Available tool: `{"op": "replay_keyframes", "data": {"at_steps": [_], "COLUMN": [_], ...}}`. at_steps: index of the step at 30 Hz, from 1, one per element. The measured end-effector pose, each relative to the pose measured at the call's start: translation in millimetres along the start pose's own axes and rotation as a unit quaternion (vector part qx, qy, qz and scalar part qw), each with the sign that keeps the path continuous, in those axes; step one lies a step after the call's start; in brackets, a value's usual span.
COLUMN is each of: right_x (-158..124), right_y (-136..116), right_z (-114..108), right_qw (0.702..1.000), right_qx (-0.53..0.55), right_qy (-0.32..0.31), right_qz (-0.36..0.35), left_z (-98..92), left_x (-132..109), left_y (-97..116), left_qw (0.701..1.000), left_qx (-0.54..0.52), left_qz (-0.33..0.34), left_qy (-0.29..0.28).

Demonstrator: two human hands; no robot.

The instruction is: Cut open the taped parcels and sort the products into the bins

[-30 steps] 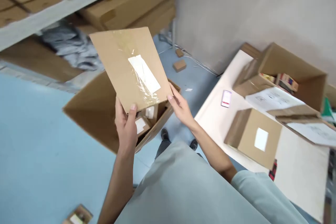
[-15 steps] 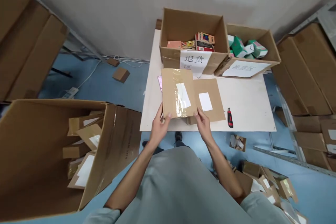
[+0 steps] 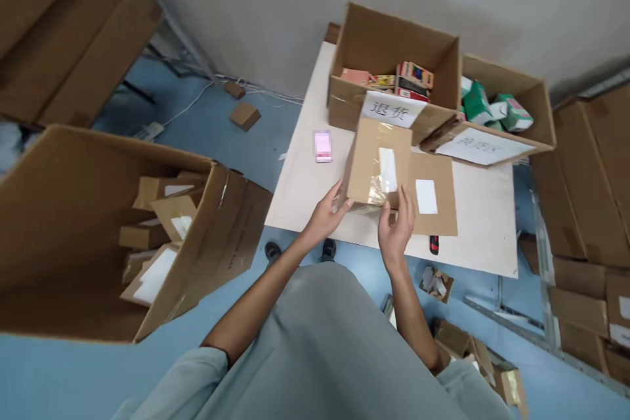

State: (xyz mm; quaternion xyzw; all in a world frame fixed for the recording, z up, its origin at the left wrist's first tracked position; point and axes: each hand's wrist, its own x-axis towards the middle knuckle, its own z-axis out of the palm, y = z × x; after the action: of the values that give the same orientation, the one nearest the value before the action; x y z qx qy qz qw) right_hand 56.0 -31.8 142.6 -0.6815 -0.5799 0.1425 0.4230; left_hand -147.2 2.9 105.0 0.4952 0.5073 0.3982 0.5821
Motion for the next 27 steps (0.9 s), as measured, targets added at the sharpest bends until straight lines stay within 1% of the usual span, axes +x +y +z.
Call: {"op": "replay_keyframes", "data": {"at_steps": [2,4,6,10,13,17,19,22,24,27], "right_x": [-8.7,-22.5,-40.1,-77.2,-100.5,-127.5,-140.5,-157.8,-167.0,-176.7], "right_y": [-21.8,-41.9,-59.6,-95.4,-129.1,-179.7,-203.7,-232.7,-245.0,-250.7], "right_z": [20.5,47.8,79.3,143.8,190.6,254.1,284.9,326.6,351.5,389.0], "right_qw": [0.998,0.992,0.981,0.953,0.928,0.896,0.881,0.858,0.844,0.825], "right_qx": [0.002,0.011,0.025,0.049,0.059,0.067,0.068,0.074,0.083,0.092], "right_qy": [-0.037,-0.087,-0.135,-0.213,-0.284,-0.365,-0.405,-0.467,-0.501,-0.539], "right_qz": [-0.053,-0.095,-0.136,-0.21,-0.234,-0.244,-0.235,-0.199,-0.174,-0.142], "left_z": [-22.8,-53.5,-91.6,-178.0,-239.1,-306.8,-335.8,-375.2,-399.6,-434.8], "left_x": [-22.1,-47.4,-74.7,-134.3,-179.6,-229.4,-247.6,-266.2,-272.7,-271.8], "left_y": [-15.7,-35.7,-57.9,-100.5,-127.6,-157.0,-168.5,-182.4,-190.7,-204.1], "left_qw": [0.999,0.996,0.988,0.96,0.93,0.895,0.881,0.867,0.859,0.846], "left_qx": [-0.01,-0.023,-0.036,-0.048,-0.061,-0.094,-0.113,-0.12,-0.112,-0.103], "left_qz": [-0.016,-0.04,-0.072,-0.119,-0.144,-0.172,-0.187,-0.209,-0.223,-0.24], "left_qy": [0.03,0.075,0.131,0.249,0.332,0.4,0.419,0.436,0.448,0.465]}}
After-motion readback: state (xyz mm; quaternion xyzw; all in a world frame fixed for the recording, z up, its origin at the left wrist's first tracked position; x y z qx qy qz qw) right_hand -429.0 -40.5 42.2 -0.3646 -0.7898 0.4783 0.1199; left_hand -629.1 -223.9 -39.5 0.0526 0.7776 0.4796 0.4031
